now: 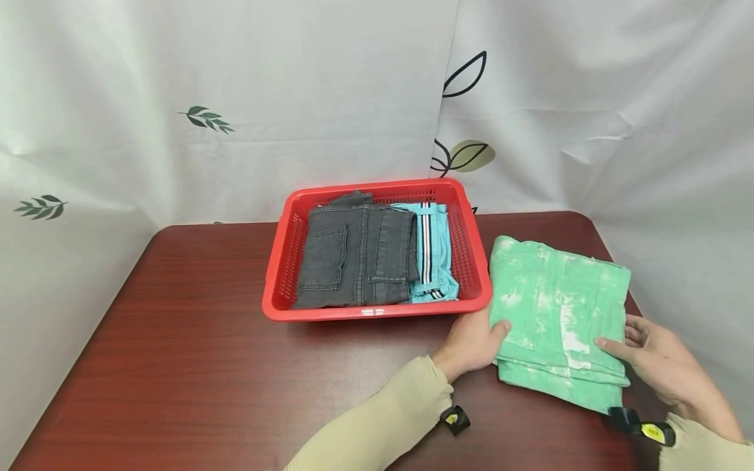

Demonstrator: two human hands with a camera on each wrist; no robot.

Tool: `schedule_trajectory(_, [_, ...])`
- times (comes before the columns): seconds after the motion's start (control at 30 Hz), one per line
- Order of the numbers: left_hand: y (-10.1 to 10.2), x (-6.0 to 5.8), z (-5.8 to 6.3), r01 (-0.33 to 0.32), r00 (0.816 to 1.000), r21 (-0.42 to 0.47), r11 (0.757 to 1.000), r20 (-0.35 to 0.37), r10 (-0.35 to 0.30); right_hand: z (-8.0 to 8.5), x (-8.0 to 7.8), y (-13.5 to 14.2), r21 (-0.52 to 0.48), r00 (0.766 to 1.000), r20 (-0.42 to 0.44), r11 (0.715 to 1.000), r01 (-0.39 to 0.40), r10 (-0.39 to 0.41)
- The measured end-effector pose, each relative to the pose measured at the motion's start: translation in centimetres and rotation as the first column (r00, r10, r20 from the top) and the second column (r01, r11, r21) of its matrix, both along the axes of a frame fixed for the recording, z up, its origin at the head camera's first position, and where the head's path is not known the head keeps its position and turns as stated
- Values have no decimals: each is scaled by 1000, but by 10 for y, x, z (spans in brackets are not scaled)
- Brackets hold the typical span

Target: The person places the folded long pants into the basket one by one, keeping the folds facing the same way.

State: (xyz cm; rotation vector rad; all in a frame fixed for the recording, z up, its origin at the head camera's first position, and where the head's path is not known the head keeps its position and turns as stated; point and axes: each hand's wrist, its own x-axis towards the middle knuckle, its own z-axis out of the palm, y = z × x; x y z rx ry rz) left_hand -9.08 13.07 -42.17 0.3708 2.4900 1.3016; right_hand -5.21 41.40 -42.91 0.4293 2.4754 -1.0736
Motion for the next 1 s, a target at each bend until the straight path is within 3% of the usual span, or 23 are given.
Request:
schedule_trajectory(0.2, [1, -1, 1, -9, 1000, -2, 1000, -3, 9, 5, -1, -3, 7, 1000, 5, 1000, 13, -13])
schedule_trajectory(0.57, [2, 1, 3, -16, 1000, 19, 1000, 22, 16, 2, 0, -3, 7, 997, -61, 999, 42, -41])
schedule_trajectory(1.0, [3, 3, 2, 5, 1000, 73, 997, 19, -6, -21, 2, 10, 96, 979, -184, 990, 103, -84])
